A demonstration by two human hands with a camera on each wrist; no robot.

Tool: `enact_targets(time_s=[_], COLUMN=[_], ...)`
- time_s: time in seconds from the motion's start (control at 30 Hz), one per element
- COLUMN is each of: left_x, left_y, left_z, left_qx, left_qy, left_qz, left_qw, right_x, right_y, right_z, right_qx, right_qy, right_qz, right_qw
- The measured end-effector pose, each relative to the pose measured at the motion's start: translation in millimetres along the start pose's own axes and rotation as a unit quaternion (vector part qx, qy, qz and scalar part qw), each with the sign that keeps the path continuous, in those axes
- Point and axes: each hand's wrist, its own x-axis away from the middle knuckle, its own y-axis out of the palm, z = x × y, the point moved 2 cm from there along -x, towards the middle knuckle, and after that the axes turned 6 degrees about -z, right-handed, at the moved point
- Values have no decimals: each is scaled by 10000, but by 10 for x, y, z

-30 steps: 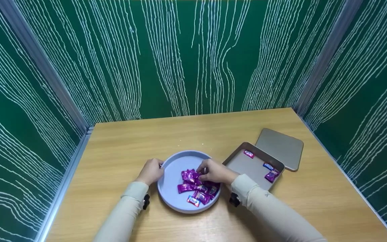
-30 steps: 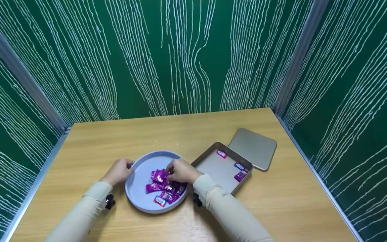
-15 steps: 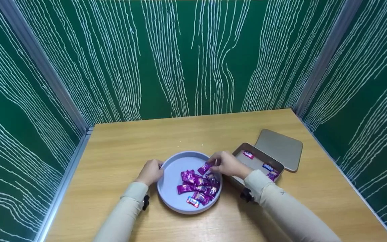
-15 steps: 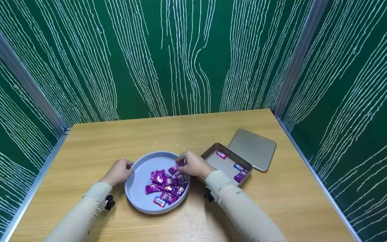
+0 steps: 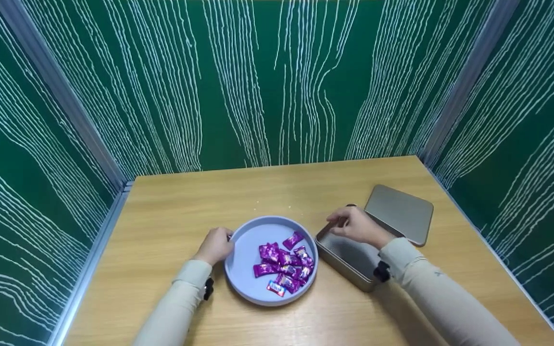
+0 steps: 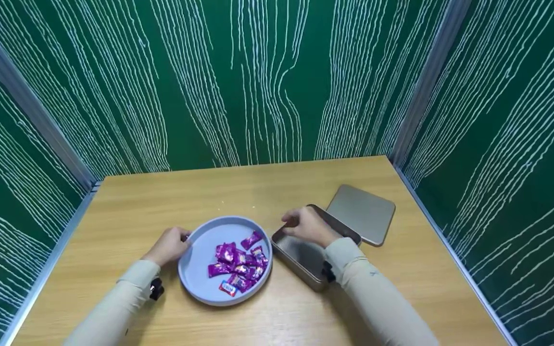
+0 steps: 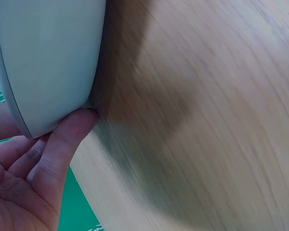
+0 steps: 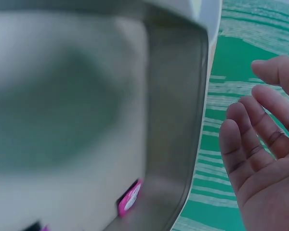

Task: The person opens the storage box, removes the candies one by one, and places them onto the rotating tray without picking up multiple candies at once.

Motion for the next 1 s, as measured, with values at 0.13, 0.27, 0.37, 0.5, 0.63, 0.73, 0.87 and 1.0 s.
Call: enact_targets(time_s=[0.13, 0.27, 0.37, 0.5, 0.63, 0.73, 0.87, 1.0], left_x=[-1, -2, -6, -10, 2, 4, -6, -10], left_y=[3, 8, 9, 11, 4, 1, 2, -2], left_z=[-4, -3, -4, -4, 0, 5, -3, -8], left_qx=[14, -4, -28, -15, 20, 8, -38, -61], left_qy=[-2, 24, -3, -27, 67, 138, 118, 88], left_qz=[-12, 0, 3, -2, 67, 144, 133, 81], left_qw=[10000, 10000, 10000, 10000, 10000, 9998, 9998, 9999], right_x=[92, 170, 216, 270, 297, 294, 276, 261], right_y=[-88, -149, -167, -165, -144, -129, -115, -109], right_z=[191, 375, 497, 602, 673, 714, 748, 772], right_qx=[-106, -52, -25, -110, -270, -254, -151, -42], right_qy=[146, 232, 290, 432, 875, 1046, 969, 1041], right_qz=[-2, 23, 26, -50, -260, -355, -381, -418], right_qw=[9998, 9997, 9996, 9990, 9955, 9936, 9945, 9937])
